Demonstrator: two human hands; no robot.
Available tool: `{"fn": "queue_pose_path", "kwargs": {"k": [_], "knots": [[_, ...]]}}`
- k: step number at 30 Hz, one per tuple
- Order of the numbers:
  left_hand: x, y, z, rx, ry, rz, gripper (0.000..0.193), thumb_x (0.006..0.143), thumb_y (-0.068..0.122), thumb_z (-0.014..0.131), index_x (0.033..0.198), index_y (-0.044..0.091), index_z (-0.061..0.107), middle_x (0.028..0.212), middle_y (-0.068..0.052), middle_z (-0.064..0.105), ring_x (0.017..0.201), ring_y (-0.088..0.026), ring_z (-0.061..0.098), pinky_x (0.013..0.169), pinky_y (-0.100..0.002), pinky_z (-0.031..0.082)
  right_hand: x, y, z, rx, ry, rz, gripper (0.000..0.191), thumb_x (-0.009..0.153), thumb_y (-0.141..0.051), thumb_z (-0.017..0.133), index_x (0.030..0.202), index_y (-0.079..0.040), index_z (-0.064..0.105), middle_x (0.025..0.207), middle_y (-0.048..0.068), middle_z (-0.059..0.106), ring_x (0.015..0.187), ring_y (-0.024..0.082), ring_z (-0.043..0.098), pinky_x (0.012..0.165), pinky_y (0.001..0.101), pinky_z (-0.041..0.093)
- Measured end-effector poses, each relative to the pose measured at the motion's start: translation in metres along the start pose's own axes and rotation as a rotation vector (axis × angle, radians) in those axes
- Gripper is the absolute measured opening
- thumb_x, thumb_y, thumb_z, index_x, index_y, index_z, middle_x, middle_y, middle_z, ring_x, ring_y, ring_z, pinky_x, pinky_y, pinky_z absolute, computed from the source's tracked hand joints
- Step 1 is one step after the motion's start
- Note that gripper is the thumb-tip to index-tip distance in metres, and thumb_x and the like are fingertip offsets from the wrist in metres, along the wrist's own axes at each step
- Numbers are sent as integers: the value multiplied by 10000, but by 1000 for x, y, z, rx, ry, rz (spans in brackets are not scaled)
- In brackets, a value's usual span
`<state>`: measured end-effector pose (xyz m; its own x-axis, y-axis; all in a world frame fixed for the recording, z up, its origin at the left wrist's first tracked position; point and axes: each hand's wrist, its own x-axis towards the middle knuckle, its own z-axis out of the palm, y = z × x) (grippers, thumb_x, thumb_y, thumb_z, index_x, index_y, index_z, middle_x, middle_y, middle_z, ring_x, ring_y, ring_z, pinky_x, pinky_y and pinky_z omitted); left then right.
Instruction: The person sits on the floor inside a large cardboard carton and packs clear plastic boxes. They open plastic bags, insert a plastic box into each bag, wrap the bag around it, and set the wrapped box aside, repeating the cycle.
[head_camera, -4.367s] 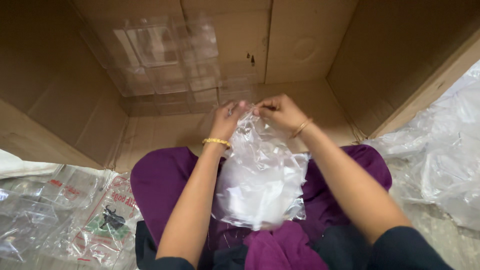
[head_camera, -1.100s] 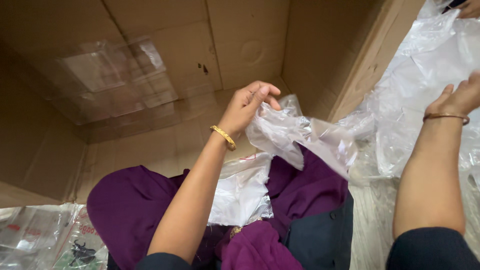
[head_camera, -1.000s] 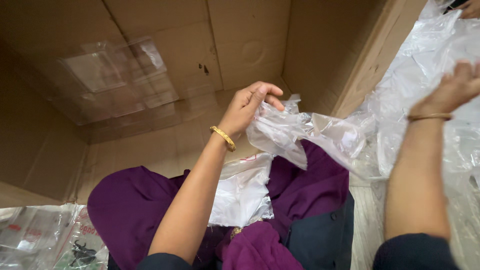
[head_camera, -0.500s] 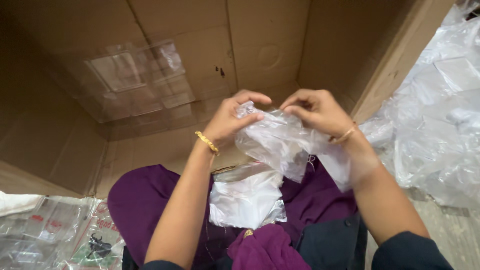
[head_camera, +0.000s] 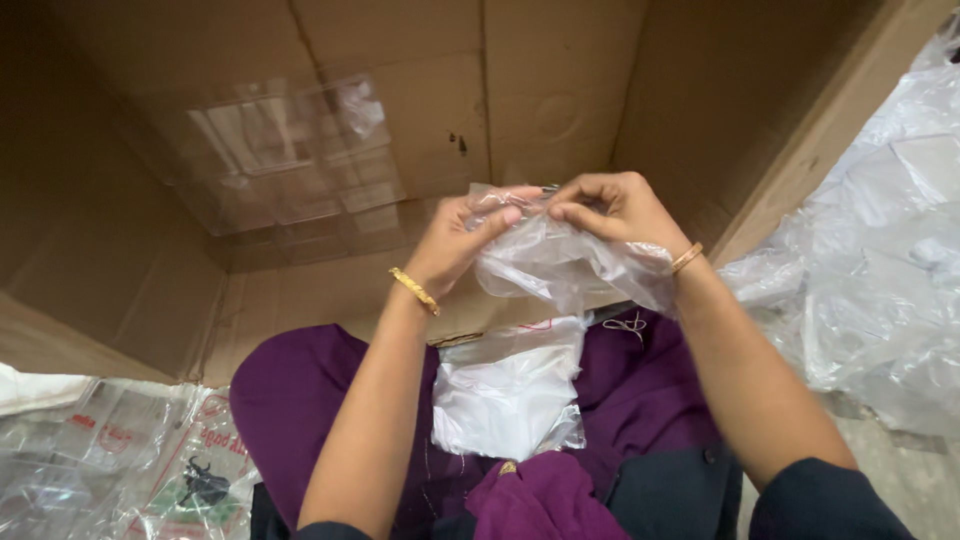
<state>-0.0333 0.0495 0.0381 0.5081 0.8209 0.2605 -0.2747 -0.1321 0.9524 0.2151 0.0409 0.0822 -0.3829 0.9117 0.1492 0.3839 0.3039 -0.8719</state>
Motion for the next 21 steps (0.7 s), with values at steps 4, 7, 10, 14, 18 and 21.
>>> {"fn": "queue_pose_path", "kwargs": {"k": [4,7,10,14,18,21], "knots": [[1,-11,2,10,210,-41,273,1008,215,723,1192,29,801,999,-56,745,907,-110,624,795,-265,500,-4,7,11,-58,53,-28,225,985,-160,667,1142,-25,755,986,39,787,892,81,695,810,244,569],[-2,-20,0,-10,214,40,264,987,251,708,1135,46,784,1026,3,775,933,-59,681,822,-214,555,-3,0,18,122,187,-62,211,1022,-169,654,1151,-44,765,1041,57,789,949,94,707,854,250,573],[-7,-25,-8,-59,368,-143,272,1003,254,699,1172,67,800,816,30,659,630,-39,430,534,-206,334,-8,-16,28,377,294,-62,165,983,-170,720,1057,-32,775,1115,39,745,1019,129,719,881,312,637],[-7,-21,-28,-225,541,-84,266,1006,270,645,1155,82,761,906,38,748,723,-23,634,611,-194,487,-22,-38,34,-15,-273,-162,204,928,-249,736,1057,-102,793,942,23,775,889,131,703,771,271,561],[-10,-16,-40,-133,547,-140,248,1023,250,648,1163,81,763,920,4,763,682,-24,577,541,-194,381,-19,-50,47,-22,-474,-178,195,914,-279,774,1021,-117,776,899,12,777,885,158,723,790,293,570],[-11,-19,-39,-140,493,-156,223,982,202,671,1144,76,760,939,-16,776,748,-51,659,632,-219,506,0,-55,52,-1,-81,-278,343,894,-275,772,1156,-73,682,1042,48,685,1011,193,672,877,326,570]]}}
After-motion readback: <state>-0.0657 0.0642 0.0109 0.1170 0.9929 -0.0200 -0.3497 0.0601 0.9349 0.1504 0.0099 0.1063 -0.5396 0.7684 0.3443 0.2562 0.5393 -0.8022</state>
